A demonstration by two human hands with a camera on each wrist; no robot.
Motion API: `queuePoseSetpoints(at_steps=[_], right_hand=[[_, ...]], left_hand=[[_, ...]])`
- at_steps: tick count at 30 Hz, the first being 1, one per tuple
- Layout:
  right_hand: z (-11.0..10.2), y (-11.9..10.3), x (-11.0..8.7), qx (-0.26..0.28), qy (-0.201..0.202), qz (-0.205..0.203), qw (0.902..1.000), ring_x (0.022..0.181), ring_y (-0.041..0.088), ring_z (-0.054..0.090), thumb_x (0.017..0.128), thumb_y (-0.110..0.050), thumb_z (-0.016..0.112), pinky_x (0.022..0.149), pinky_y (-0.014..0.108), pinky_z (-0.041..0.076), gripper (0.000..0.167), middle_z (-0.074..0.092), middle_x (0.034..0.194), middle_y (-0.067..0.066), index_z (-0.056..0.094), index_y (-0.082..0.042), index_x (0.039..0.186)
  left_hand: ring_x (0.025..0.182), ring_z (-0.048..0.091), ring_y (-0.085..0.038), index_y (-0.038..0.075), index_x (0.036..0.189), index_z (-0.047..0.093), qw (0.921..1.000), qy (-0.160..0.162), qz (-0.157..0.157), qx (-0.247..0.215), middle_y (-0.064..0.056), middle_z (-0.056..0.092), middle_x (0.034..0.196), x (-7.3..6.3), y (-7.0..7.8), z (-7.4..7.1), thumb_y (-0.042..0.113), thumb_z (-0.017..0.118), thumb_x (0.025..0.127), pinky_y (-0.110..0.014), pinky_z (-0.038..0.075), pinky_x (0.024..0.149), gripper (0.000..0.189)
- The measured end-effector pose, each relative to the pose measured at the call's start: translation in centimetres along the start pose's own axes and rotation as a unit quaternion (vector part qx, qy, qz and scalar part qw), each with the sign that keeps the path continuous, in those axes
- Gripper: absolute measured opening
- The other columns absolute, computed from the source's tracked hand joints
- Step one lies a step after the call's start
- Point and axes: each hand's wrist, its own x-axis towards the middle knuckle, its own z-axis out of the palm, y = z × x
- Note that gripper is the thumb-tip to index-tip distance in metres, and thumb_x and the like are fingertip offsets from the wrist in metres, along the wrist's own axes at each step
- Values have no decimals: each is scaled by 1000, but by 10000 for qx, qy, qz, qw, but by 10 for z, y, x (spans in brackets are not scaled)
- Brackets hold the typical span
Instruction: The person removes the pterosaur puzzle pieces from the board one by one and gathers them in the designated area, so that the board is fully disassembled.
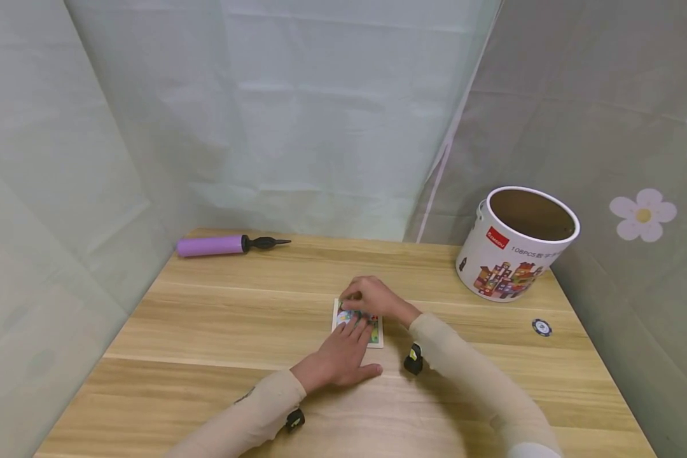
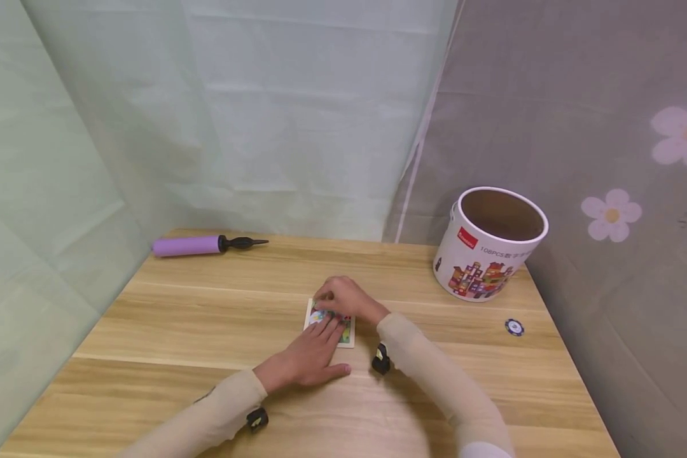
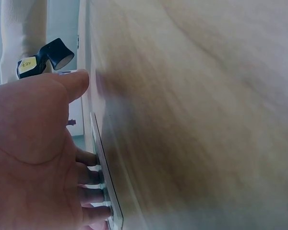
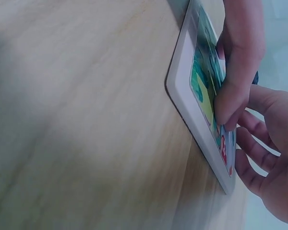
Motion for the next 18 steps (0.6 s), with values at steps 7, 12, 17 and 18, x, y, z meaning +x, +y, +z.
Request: queuePoseSetpoints(at_steps=[7,12,17,18], right_hand=[[2,2,3,-5,-83,48,10000,92,10,64,96,-19,74,79,26,53,17,74,102,-1,81,-13,110],[5,4,3,-37,-65,109,9999,90,9,63,95,-21,74,77,25,53,17,73,100,-3,81,-14,109],[4,2,2,12,13,28,10000,88,9,62,94,-21,76,76,26,53,16,72,98,-2,82,-13,106],[4,2,2,49,28,27,10000,88,9,62,94,-21,76,76,26,53,15,72,98,-2,82,-13,106]], left_hand=[[154,22,-39,-6,157,28,9999,-89,-27,97,-25,24,166,1,-1,3,59,47,103,-53,28,122,87],[154,23,-38,-6,157,30,9999,-93,-71,125,-26,24,165,0,0,2,58,48,102,-52,29,122,86],[155,21,-38,-7,157,29,9999,-84,-104,2,-28,22,165,0,-1,0,56,49,103,-52,27,122,86],[155,20,-38,-7,157,28,9999,-80,-94,-25,-28,21,165,0,-1,0,56,49,103,-52,27,122,86]])
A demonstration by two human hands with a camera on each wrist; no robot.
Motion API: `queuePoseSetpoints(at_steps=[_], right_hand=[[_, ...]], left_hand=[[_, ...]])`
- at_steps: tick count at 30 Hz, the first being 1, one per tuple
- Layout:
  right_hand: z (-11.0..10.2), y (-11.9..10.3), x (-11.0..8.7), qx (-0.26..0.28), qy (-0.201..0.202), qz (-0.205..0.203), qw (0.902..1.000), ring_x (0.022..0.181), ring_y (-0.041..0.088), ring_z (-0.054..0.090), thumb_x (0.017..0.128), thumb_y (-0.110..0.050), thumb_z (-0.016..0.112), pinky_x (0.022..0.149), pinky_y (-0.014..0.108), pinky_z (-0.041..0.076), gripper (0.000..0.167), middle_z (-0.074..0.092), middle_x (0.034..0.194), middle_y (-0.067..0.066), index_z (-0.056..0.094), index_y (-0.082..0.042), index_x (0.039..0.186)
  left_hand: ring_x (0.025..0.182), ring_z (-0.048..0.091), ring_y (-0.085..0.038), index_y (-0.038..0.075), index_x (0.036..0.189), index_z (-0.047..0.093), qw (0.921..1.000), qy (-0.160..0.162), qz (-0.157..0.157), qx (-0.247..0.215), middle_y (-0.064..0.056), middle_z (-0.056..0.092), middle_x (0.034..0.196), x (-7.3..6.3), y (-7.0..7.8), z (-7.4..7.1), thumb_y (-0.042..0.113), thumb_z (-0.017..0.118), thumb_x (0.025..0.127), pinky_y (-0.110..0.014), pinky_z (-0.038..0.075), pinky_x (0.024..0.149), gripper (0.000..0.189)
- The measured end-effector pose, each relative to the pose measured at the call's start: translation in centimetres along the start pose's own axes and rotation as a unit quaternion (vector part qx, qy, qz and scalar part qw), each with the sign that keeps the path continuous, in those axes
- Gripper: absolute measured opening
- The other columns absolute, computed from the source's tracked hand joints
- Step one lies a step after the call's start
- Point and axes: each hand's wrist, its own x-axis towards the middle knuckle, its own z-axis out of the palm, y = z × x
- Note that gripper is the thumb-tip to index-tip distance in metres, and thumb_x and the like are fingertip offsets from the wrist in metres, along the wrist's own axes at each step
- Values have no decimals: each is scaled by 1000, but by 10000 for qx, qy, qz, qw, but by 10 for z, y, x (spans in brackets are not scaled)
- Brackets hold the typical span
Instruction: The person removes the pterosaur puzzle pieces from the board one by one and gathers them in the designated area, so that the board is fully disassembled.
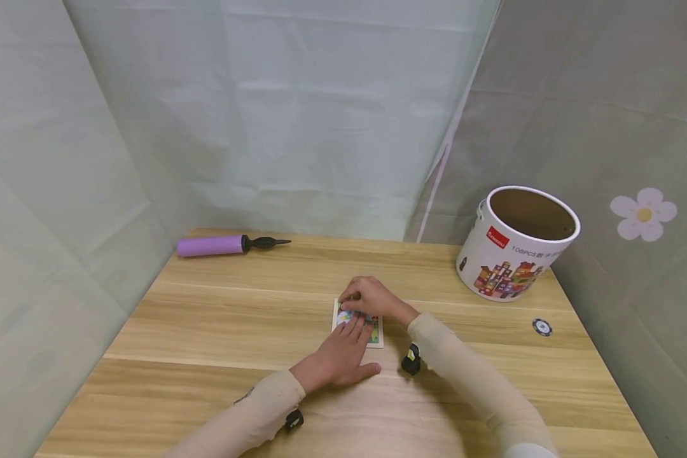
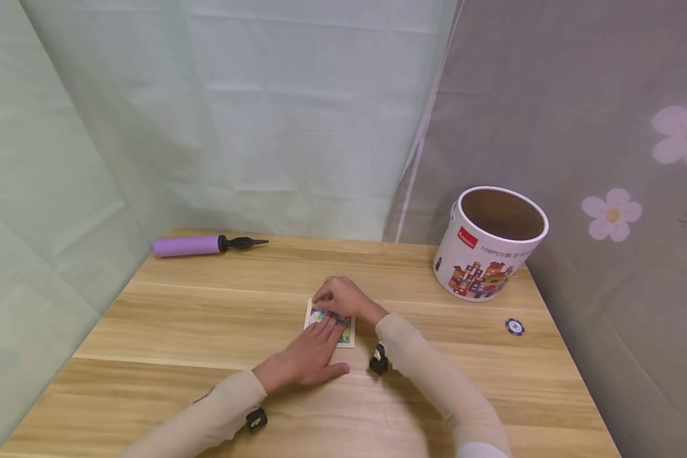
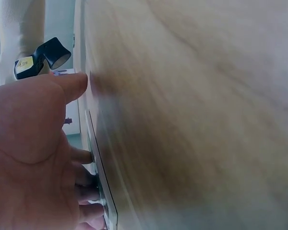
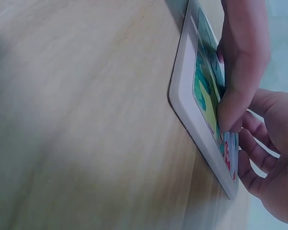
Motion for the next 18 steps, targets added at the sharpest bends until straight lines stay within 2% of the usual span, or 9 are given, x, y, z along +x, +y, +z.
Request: queuePoseSetpoints(at_steps=[8,18], right_hand=[[1,-2,1,139,-46,241,9996,90,8,62,93,-21,77,79,26,53,14,70,99,-4,82,-14,105],[-1,-6,0,229,-26,273,9994,90,9,62,94,-20,76,80,28,54,13,70,99,-4,81,-14,104]], left_hand=[[155,19,-38,-9,156,27,10000,61,12,-5,-29,21,165,1,0,2,56,51,102,-50,27,123,88],[155,19,-38,-8,157,25,9999,88,50,124,-30,18,165,3,-2,4,59,51,101,-50,28,123,91]])
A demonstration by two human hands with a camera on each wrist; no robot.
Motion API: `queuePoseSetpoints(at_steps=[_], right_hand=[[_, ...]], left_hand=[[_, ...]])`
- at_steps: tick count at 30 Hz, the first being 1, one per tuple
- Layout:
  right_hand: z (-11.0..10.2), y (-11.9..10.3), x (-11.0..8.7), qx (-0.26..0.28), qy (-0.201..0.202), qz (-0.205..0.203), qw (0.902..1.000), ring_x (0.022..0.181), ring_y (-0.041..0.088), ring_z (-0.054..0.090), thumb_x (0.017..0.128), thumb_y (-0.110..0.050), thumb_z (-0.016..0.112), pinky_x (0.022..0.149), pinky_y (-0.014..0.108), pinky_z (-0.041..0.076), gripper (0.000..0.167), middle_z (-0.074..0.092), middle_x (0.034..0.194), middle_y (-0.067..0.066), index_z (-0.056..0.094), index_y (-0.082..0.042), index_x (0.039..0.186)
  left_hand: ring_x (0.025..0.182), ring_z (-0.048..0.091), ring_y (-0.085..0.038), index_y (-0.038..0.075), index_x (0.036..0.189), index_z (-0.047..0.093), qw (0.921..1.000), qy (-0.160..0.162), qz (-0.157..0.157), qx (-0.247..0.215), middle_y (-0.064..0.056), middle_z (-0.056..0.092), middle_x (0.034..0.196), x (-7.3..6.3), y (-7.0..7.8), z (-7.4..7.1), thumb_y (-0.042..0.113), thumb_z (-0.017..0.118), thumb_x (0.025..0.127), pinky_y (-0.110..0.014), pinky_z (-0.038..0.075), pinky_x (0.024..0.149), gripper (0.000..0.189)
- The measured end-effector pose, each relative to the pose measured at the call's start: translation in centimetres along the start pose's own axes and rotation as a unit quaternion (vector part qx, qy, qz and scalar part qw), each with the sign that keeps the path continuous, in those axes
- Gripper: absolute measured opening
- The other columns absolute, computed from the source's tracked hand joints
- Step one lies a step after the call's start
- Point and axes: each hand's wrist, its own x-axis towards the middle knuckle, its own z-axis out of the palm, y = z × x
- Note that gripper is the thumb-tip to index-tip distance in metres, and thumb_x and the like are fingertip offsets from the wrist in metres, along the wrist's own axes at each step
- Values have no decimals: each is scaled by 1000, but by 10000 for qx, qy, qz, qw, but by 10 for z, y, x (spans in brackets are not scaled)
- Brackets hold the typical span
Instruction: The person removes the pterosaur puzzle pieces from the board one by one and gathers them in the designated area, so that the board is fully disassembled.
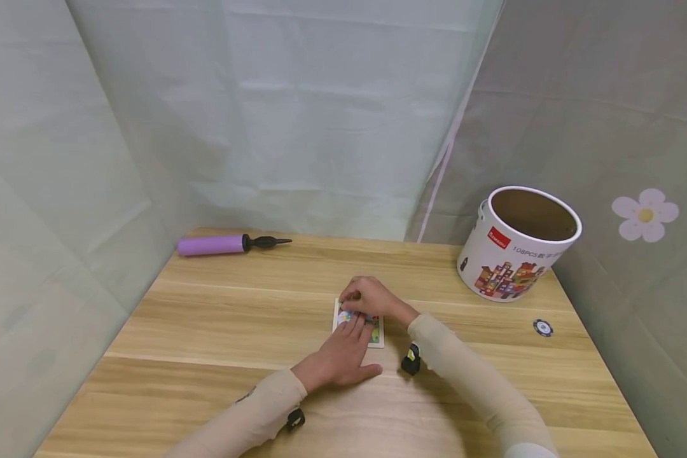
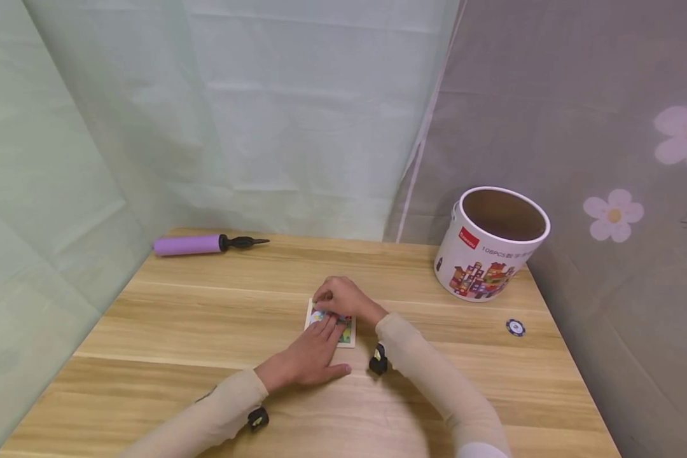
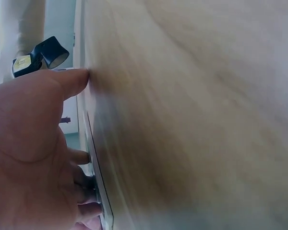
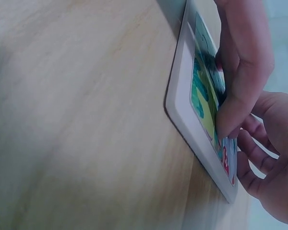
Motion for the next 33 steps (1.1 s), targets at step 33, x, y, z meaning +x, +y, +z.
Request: queuePoseSetpoints(at_steps=[33], right_hand=[[-8,2,-9,1176,582,404,9905,89,7,71,96,-15,72,82,30,58,13,78,99,-3,80,-9,105]], left_hand=[[155,18,-38,-4,158,29,9995,-257,51,-163,-27,19,166,2,-4,-5,59,53,99,-48,24,124,90]])
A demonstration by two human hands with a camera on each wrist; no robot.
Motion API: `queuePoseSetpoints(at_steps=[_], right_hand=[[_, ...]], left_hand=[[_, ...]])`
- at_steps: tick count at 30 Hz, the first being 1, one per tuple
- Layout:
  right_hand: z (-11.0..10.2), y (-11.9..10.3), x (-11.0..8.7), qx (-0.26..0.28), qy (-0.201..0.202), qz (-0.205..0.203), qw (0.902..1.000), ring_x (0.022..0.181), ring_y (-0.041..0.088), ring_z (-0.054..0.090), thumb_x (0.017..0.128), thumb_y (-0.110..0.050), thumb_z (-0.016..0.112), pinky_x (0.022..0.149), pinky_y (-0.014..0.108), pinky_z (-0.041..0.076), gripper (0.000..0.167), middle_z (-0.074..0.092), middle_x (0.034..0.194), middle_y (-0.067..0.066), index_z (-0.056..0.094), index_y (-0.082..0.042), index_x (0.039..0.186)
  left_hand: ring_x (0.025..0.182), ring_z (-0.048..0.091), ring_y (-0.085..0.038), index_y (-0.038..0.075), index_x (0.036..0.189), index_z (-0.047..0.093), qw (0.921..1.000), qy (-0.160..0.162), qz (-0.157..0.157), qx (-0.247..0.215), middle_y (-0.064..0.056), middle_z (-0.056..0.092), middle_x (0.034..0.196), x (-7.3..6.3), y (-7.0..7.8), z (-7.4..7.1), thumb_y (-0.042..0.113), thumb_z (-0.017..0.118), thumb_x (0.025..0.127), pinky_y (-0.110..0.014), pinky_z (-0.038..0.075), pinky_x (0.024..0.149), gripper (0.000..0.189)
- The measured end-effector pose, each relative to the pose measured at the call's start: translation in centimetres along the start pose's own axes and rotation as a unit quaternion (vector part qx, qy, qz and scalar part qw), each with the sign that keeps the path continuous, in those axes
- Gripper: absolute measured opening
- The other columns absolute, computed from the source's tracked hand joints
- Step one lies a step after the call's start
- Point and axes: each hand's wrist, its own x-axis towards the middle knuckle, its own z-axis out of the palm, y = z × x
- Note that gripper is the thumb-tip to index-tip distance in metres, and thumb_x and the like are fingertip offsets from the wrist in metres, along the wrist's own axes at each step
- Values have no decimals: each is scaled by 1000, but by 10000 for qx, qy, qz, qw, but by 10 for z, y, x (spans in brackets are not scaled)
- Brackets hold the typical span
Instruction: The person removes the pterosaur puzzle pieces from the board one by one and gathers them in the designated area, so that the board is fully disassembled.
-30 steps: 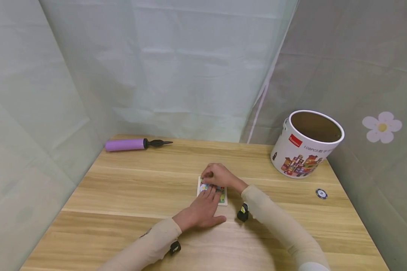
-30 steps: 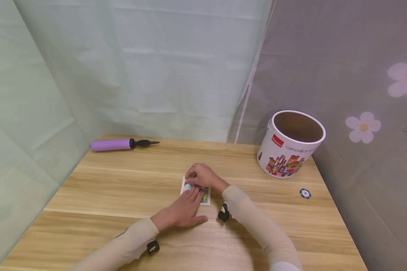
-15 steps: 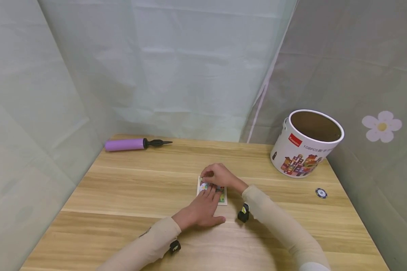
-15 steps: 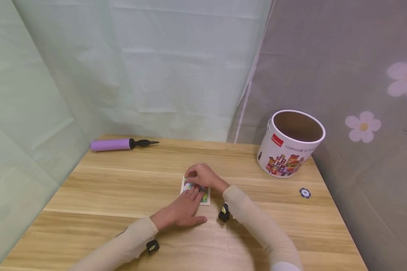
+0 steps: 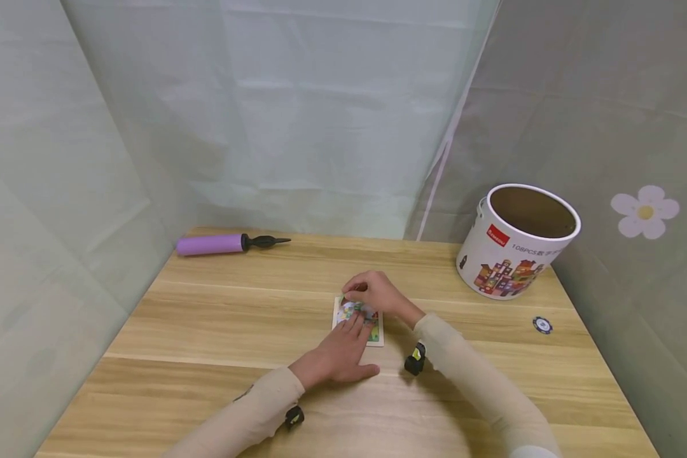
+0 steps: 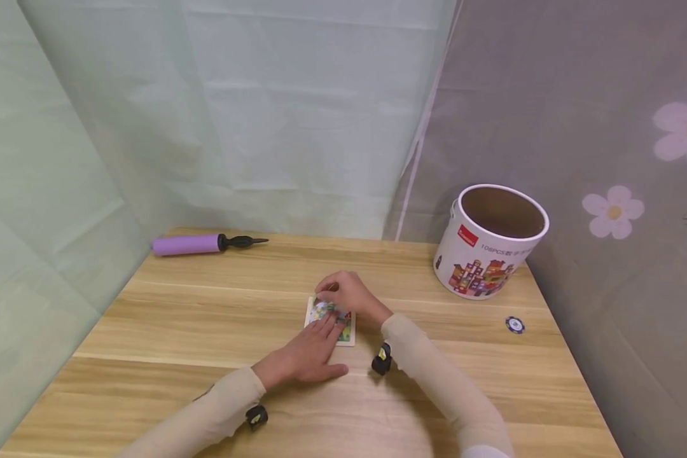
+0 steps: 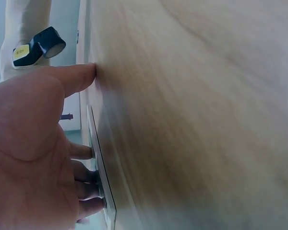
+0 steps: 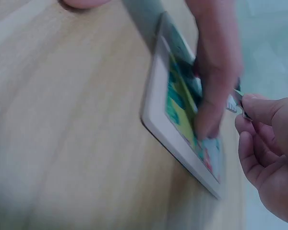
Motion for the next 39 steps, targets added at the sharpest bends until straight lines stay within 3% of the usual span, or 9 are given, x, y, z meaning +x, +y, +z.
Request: queuePoseSetpoints(at_steps=[7,19,33,39], right_hand=[[-25,8,-12,-144,297,158,9993,91,11,71,96,-16,73,83,34,59,16,78,101,0,80,-7,107],[-65,27,-51,-463,735,359,9956,91,17,74,93,-10,75,80,35,60,11,79,98,5,81,-7,101],[-73,50,-77,-497,551,653,9951,83,9,69,92,-11,76,74,25,55,7,79,95,0,82,-11,95],[-72,52,-79,-552,415,491,9964,79,7,69,92,-11,76,70,23,54,6,79,93,1,82,-10,95]], left_hand=[[155,20,-38,-2,158,30,9999,71,35,-84,-27,19,166,-2,-1,-1,60,53,99,-49,26,124,89],[155,19,-37,-1,159,29,9999,95,44,1,-24,18,167,-4,-4,-1,61,52,99,-48,24,124,89],[156,17,-36,-2,160,24,10000,65,44,3,-23,16,168,-3,-5,3,61,51,100,-47,22,125,91],[156,17,-35,-2,160,25,9999,74,65,90,-23,16,168,-2,-5,3,62,50,100,-46,22,125,91]])
